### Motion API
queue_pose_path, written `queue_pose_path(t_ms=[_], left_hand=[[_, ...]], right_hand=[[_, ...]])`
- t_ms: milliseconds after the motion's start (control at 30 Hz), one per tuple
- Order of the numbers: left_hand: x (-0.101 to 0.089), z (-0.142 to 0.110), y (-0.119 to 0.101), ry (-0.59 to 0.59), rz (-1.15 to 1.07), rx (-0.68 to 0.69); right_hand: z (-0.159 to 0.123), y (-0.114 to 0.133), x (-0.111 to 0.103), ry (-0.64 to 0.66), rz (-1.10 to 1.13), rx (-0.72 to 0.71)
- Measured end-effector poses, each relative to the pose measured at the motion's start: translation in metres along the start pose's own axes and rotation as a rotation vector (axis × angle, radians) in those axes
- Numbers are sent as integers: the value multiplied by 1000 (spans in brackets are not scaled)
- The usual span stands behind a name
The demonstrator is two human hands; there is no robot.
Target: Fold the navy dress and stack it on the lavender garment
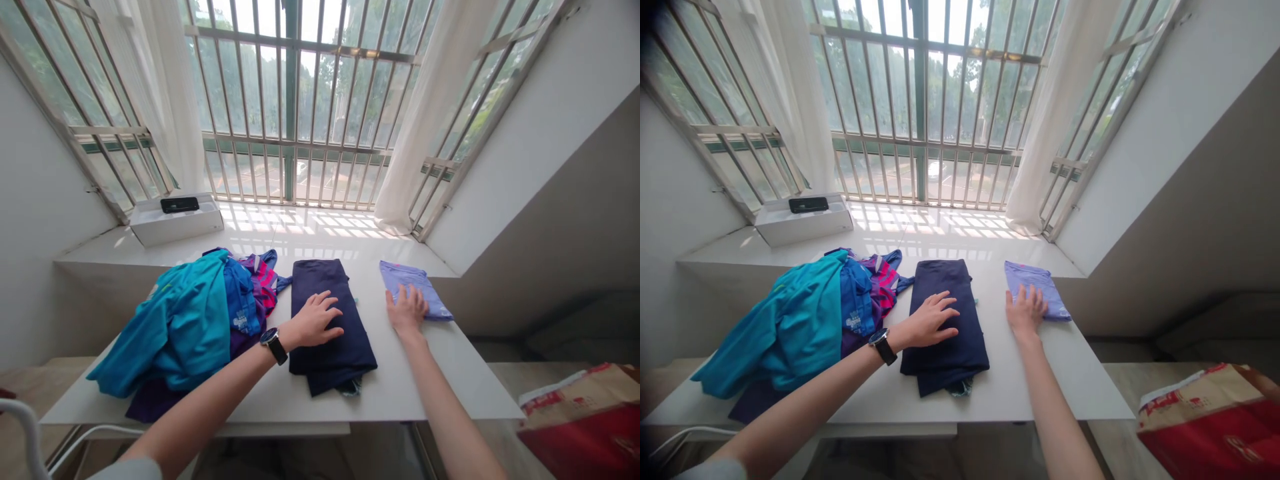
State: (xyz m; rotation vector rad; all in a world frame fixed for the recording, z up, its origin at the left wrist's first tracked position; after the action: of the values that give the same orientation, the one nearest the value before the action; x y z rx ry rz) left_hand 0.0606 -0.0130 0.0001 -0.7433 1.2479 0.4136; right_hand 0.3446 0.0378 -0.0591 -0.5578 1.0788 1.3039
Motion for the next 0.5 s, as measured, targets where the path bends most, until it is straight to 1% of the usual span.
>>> queue_pose_path(t_ms=[100,200,267,300,367,433,500], left_hand=[[-9,-26,-11,78,-111,96],[-11,-39,-15,170,-195,155],[-5,-44,-19,205,-186,194],[-1,-45,-20,199,-170,201],[8,-49,-21,149,-150,192],[15,-53,-20,96,-175,177],[18,-55,-18,72,-226,168]], right_hand=[[-19,17,-15,-84,209,-141],[-53,36,-33,-84,462,-272],[-79,47,-44,-15,599,-360],[-91,51,-49,39,639,-396],[-110,56,-59,150,673,-453],[-121,58,-66,228,684,-497],[-126,58,-73,260,700,-529]])
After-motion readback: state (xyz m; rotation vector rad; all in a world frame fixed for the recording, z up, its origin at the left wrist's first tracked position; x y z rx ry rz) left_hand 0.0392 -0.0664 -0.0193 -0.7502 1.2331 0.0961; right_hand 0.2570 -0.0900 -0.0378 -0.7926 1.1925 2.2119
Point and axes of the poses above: each hand's wrist, its own z-axis towards the middle knuckle, its own x-axis out of the palm, y = z × x, the point moved 3 cm from there along z, towards the middle knuckle, and after that the axes turned 4 degrees about y, right-handed, at the moved point
